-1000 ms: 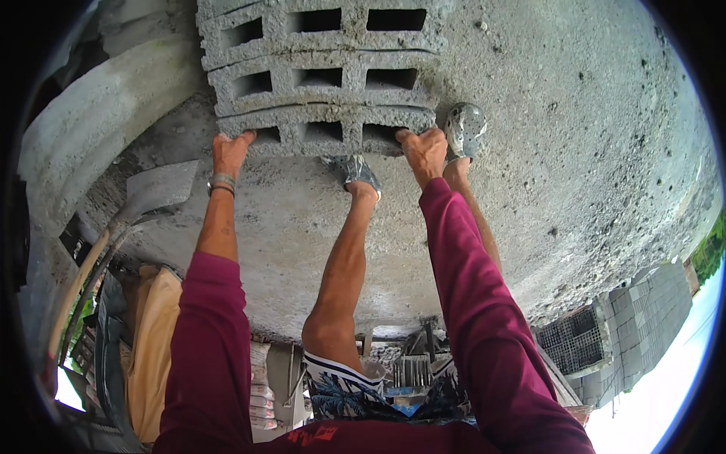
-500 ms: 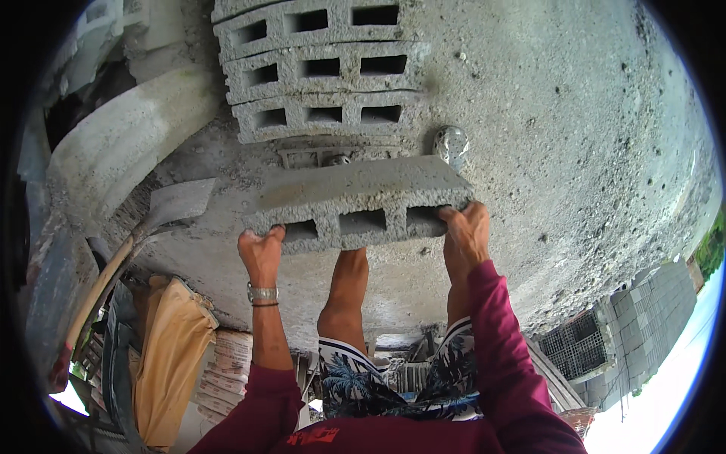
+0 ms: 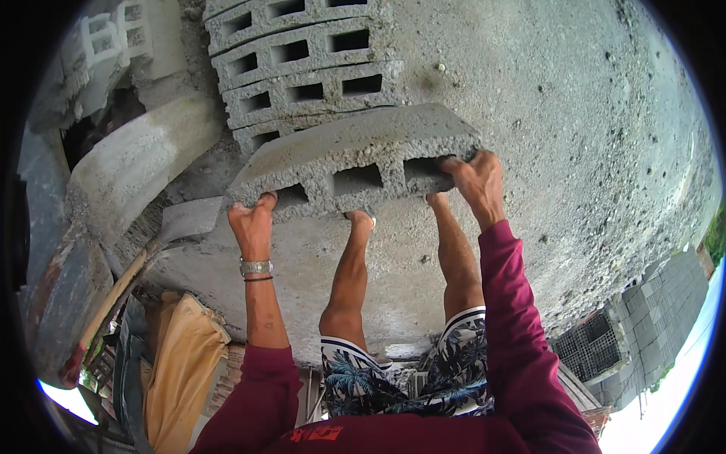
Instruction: The person moves concrete blocks from one area to another by hand and using a metal block-carrying tool, stacking them onto existing piles.
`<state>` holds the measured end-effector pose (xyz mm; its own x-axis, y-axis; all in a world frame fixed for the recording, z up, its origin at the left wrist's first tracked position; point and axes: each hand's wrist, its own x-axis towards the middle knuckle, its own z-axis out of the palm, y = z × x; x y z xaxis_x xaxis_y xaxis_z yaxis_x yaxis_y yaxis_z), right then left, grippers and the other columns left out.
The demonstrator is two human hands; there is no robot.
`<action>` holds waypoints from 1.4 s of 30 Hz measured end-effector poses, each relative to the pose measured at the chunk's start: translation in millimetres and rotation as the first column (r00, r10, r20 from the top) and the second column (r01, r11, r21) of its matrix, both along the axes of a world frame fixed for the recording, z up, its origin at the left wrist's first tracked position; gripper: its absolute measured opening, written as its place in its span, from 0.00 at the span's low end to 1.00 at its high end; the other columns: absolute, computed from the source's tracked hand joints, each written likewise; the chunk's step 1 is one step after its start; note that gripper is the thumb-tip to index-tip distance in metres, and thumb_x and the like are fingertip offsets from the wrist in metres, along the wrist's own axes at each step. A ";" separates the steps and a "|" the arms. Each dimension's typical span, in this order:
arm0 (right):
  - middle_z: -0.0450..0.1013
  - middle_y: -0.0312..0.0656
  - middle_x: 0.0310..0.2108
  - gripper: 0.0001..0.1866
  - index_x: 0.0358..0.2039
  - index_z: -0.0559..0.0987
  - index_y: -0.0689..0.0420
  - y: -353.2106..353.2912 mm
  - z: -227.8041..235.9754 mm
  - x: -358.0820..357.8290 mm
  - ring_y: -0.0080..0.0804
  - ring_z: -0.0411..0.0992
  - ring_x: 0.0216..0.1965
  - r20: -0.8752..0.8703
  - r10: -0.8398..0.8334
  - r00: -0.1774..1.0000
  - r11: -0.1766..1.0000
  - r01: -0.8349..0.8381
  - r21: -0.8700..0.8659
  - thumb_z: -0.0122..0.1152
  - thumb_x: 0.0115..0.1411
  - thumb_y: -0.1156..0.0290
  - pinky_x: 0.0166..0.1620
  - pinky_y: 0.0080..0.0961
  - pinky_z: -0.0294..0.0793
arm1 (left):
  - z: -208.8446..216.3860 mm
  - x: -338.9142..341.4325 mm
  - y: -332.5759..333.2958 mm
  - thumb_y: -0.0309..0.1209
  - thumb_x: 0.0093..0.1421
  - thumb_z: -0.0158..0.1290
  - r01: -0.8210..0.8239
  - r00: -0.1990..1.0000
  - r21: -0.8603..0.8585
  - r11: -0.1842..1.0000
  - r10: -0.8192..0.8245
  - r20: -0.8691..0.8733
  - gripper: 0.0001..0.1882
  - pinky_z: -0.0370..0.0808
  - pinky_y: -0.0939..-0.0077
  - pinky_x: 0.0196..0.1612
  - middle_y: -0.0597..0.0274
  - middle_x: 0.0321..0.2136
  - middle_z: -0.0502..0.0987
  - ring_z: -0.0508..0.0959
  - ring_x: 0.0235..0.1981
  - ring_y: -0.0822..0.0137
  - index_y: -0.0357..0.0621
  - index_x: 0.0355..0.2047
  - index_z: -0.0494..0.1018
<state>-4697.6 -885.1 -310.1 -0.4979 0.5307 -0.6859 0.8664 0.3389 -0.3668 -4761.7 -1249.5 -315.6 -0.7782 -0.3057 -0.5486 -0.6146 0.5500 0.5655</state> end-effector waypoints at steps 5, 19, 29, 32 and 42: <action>0.65 0.38 0.11 0.23 0.13 0.72 0.67 5.9 -2.9 -5.0 0.25 0.61 0.14 -0.021 0.026 0.999 1.000 -0.026 0.008 0.71 0.42 0.58 0.20 0.30 0.63 | -3.3 -11.1 5.5 0.24 0.48 0.60 -0.050 0.998 0.083 0.995 0.046 0.050 0.09 0.70 0.74 0.38 0.64 0.31 0.79 0.73 0.31 0.73 0.27 0.26 0.75; 0.72 0.52 0.50 0.43 0.54 0.73 0.65 56.3 -193.7 -7.3 0.42 0.70 0.50 -0.004 -0.492 0.870 0.562 0.315 -0.765 0.45 0.61 0.34 0.56 0.37 0.63 | -16.5 -14.6 -1.5 0.28 0.47 0.61 0.032 0.994 -0.080 0.996 -0.023 0.107 0.15 0.71 0.68 0.37 0.61 0.26 0.79 0.72 0.28 0.71 0.22 0.26 0.74; 0.74 0.51 0.48 0.38 0.54 0.71 0.67 30.6 -89.6 25.5 0.40 0.73 0.47 0.155 -0.685 0.712 0.300 0.469 -0.831 0.52 0.62 0.42 0.52 0.32 0.69 | 15.4 22.6 2.3 0.26 0.46 0.63 0.051 0.998 0.086 0.995 -0.048 -0.026 0.18 0.71 0.68 0.37 0.57 0.31 0.77 0.71 0.31 0.68 0.22 0.31 0.72; 0.71 0.51 0.53 0.41 0.55 0.71 0.68 64.6 -21.1 111.5 0.37 0.69 0.53 0.039 -0.669 0.743 0.425 0.425 -0.799 0.45 0.63 0.38 0.57 0.29 0.63 | 54.5 56.3 20.6 0.27 0.45 0.64 0.143 0.985 0.015 0.990 -0.144 0.096 0.18 0.69 0.67 0.32 0.59 0.26 0.72 0.67 0.29 0.69 0.27 0.23 0.65; 0.73 0.32 0.33 0.26 0.36 0.78 0.56 56.9 290.7 444.8 0.22 0.69 0.35 -0.192 -0.966 0.175 0.256 0.769 -0.586 0.48 0.65 0.43 0.41 0.22 0.67 | 233.4 172.0 130.4 0.24 0.39 0.62 0.598 0.705 0.331 0.730 -0.675 0.216 0.10 0.66 0.72 0.23 0.68 0.21 0.74 0.68 0.21 0.74 0.32 0.19 0.72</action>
<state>-4252.8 -828.2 -19.4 -0.1006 0.6476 -0.7554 0.1864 -0.7335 -0.6536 -4589.7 -1119.1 -82.1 -0.5225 0.3593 -0.7733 -0.3200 0.7580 0.5684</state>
